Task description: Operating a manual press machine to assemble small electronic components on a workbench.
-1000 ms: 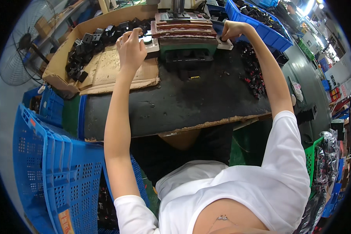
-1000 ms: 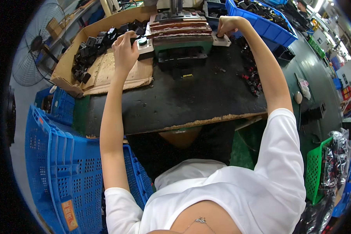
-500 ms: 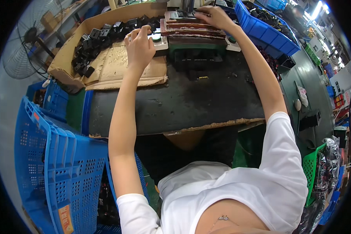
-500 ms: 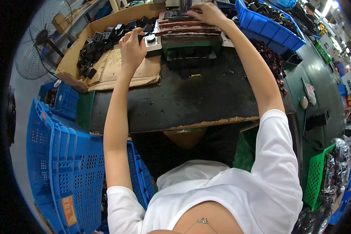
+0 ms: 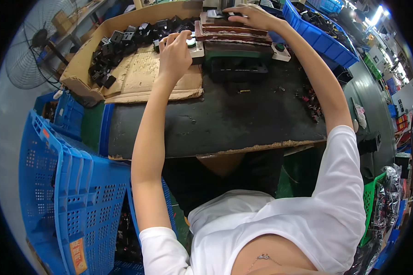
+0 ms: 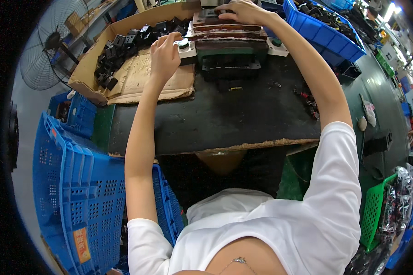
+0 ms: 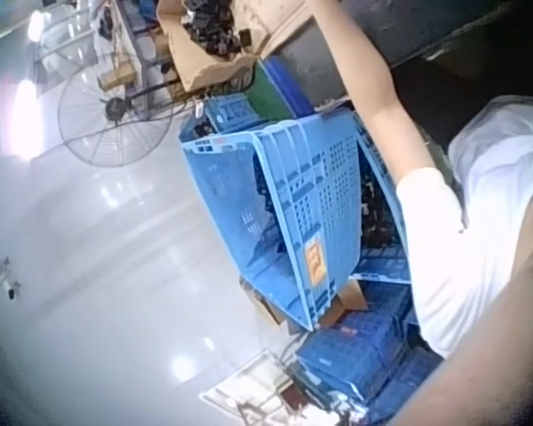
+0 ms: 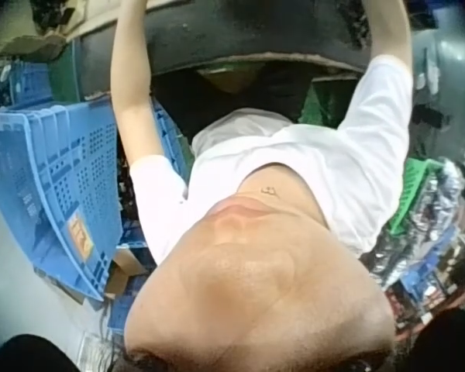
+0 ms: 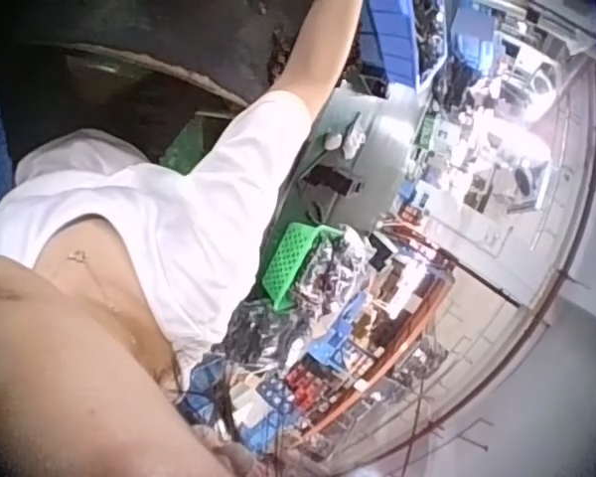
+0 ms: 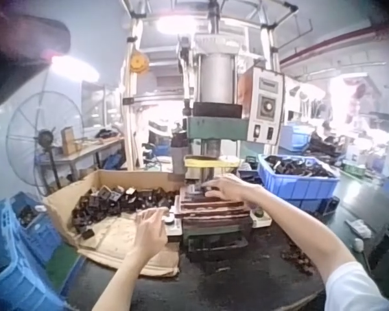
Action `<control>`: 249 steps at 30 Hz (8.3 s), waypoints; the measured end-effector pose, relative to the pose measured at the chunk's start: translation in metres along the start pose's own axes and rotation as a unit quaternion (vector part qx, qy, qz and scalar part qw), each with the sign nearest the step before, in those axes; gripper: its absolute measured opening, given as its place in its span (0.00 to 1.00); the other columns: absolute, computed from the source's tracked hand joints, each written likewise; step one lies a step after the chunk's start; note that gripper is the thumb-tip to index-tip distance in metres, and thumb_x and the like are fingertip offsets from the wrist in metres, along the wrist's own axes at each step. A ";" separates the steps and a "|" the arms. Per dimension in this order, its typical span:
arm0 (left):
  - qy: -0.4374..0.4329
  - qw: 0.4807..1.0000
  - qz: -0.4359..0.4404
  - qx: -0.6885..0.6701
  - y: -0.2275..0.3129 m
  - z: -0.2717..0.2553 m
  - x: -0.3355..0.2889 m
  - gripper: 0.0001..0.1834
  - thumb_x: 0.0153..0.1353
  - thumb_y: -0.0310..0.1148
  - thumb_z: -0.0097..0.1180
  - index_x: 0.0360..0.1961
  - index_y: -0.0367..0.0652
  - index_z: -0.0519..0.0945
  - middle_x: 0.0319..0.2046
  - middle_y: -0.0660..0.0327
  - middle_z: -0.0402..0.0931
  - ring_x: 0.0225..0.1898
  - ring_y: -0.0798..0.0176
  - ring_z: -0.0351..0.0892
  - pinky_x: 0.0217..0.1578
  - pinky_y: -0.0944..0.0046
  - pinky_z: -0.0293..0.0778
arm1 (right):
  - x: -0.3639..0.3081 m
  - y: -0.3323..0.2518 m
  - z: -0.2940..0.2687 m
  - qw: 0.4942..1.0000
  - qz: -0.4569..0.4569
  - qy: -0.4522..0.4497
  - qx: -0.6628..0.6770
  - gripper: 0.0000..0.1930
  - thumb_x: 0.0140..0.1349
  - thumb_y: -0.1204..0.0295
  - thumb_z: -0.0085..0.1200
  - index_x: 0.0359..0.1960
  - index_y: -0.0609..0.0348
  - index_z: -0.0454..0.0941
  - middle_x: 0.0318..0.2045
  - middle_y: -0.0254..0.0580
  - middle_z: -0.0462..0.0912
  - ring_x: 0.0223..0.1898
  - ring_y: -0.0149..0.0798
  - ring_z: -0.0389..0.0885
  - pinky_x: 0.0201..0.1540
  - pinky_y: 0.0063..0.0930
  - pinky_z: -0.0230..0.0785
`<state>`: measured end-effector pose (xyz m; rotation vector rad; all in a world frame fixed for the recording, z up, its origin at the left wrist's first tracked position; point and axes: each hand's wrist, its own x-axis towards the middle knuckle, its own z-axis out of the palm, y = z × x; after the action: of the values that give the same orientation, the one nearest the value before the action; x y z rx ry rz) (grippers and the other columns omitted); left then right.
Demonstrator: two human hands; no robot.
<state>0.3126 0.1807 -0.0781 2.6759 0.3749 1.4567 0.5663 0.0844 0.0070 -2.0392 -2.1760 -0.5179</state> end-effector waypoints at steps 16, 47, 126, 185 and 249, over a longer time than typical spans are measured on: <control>-0.132 0.783 -0.229 -0.563 0.062 -0.010 0.004 0.24 0.48 0.28 0.61 0.37 0.39 0.57 0.24 0.53 0.74 0.21 0.63 0.77 0.23 0.69 0.72 | -0.109 -0.133 -0.006 0.943 0.023 0.326 -0.063 0.28 0.44 0.62 0.59 0.49 0.54 0.69 0.47 0.41 0.71 0.50 0.44 0.68 0.50 0.34 0.59; -0.172 0.714 -0.137 -0.665 0.069 -0.017 0.001 0.16 0.64 0.40 0.40 0.40 0.35 0.69 0.23 0.55 0.74 0.23 0.67 0.74 0.26 0.70 0.71 | -0.129 -0.136 -0.015 0.853 0.068 0.253 0.452 0.18 0.55 0.70 0.53 0.47 0.60 0.71 0.44 0.36 0.75 0.46 0.28 0.70 0.50 0.22 0.59; -0.020 0.863 -0.111 -0.493 0.067 -0.014 0.000 0.21 0.48 0.16 0.56 0.47 0.34 0.72 0.34 0.58 0.75 0.33 0.68 0.76 0.35 0.73 0.73 | -0.130 -0.114 -0.011 0.875 0.102 0.395 0.260 0.17 0.51 0.74 0.57 0.44 0.59 0.72 0.29 0.36 0.80 0.30 0.25 0.78 0.34 0.16 0.71; -0.233 0.645 -0.353 -0.636 0.068 -0.032 0.012 0.08 0.54 0.27 0.54 0.34 0.32 0.75 0.29 0.55 0.76 0.26 0.62 0.79 0.26 0.68 0.78 | -0.137 -0.093 -0.008 0.603 0.311 0.257 0.688 0.13 0.59 0.59 0.49 0.24 0.53 0.73 0.14 0.19 0.66 0.14 0.14 0.57 0.12 0.09 0.49; -0.166 0.929 -0.307 0.124 -0.077 0.010 -0.027 0.40 0.47 0.60 0.50 0.59 0.56 0.56 0.54 0.52 0.59 0.56 0.51 0.58 0.53 0.46 0.55 | -0.105 -0.126 -0.002 0.939 0.029 0.298 0.170 0.11 0.50 0.80 0.52 0.36 0.59 0.78 0.35 0.42 0.80 0.36 0.40 0.78 0.40 0.26 0.68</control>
<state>0.2929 0.2494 -0.1189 2.5397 1.2905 0.8015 0.4515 -0.0204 -0.0450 -1.5059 -1.6961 -0.6023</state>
